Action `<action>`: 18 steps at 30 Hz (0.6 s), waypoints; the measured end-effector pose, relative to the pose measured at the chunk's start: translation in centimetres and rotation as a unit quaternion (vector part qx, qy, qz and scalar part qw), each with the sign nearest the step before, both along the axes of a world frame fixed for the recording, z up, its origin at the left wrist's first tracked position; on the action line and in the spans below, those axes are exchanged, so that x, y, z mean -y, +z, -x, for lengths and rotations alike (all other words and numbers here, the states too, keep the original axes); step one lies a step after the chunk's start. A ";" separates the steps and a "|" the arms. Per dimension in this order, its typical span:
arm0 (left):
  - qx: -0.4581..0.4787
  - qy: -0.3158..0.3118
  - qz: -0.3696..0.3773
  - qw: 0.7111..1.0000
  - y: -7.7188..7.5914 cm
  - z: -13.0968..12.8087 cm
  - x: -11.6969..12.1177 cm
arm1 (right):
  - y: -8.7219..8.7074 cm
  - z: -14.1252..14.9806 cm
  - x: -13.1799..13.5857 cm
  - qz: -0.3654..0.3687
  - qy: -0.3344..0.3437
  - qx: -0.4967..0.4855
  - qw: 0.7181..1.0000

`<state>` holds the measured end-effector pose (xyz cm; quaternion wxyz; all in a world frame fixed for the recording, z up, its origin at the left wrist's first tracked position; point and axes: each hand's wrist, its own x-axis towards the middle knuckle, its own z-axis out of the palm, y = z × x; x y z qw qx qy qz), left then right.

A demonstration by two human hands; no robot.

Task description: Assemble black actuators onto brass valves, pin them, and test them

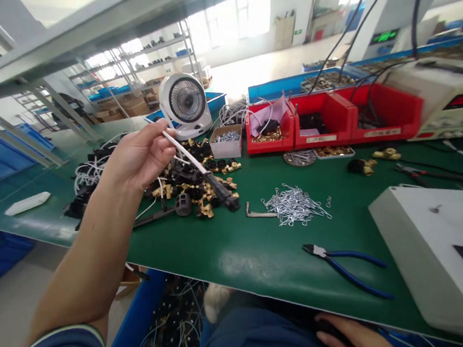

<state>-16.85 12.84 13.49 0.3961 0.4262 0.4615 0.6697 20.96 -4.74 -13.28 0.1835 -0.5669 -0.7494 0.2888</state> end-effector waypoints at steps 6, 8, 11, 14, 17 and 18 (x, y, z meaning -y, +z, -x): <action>0.058 -0.084 0.080 0.992 -3.9 -4.3 4.8 | 5.8 -0.2 0.4 0.056 -0.020 -0.065 0.996; 0.059 -0.127 0.091 0.986 -6.2 -5.0 6.3 | 6.7 -0.5 0.8 0.039 -0.044 -0.073 0.996; 0.068 -0.155 0.120 0.978 -9.8 -6.4 9.3 | 8.0 -0.6 1.1 0.032 -0.066 -0.085 0.994; 0.129 -0.162 0.140 0.968 -12.7 -8.6 12.5 | 9.4 0.0 1.1 0.031 -0.062 -0.097 0.993; 0.166 -0.203 0.167 0.950 -14.4 -11.1 14.7 | 10.4 0.7 0.6 0.018 -0.043 -0.108 0.993; 0.166 -0.224 0.181 0.943 -14.8 -11.7 15.1 | 10.5 0.8 0.4 0.005 -0.037 -0.110 0.993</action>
